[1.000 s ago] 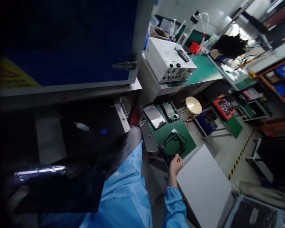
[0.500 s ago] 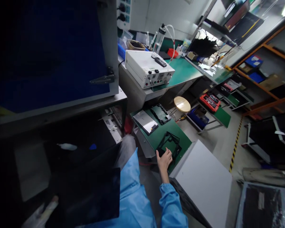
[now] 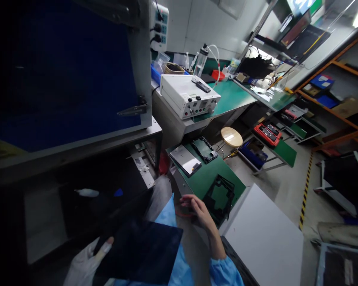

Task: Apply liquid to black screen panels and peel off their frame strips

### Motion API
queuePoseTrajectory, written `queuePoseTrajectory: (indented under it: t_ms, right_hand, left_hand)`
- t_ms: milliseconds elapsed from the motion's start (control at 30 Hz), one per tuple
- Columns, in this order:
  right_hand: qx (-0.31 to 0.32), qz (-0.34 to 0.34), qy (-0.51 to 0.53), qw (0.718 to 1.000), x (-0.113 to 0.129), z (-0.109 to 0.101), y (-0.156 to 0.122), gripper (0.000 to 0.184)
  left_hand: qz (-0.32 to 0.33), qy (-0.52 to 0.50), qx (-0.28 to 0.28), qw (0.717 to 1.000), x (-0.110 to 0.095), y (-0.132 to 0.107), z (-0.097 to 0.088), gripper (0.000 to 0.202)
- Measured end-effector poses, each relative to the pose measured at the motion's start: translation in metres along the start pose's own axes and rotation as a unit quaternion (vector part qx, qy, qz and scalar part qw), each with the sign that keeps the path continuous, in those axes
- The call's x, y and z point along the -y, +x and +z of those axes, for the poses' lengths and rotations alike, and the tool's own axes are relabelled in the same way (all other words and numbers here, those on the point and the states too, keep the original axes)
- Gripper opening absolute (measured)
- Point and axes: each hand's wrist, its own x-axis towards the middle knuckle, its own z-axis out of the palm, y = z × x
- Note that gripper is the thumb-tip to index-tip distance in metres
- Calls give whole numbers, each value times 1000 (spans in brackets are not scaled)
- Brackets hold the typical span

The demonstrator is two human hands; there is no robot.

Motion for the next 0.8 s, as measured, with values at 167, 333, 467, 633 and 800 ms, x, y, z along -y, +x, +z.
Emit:
queuePoseTrajectory:
  t_ms: [167,333,467,633,800]
  right_hand:
    - [353,-70,25,933,62,-9,-24,68]
    - [298,-106,-84,945,86,-44,-7,59]
    - [86,-155,-220,959,69,-76,48,59]
    - [-154,-163,-328,918,37,-46,146,50]
    - [-192,-162,-365,896,14,-6,195,60]
  left_hand:
    - [-33,-112,56,992,-65,26,33,66]
    - [153,-74,-70,983,-101,38,52,55]
    - [268,37,-212,939,-95,33,45,48]
    - [334,94,-239,907,-58,10,27,29]
    - [432,268,-264,820,-9,-16,7,26]
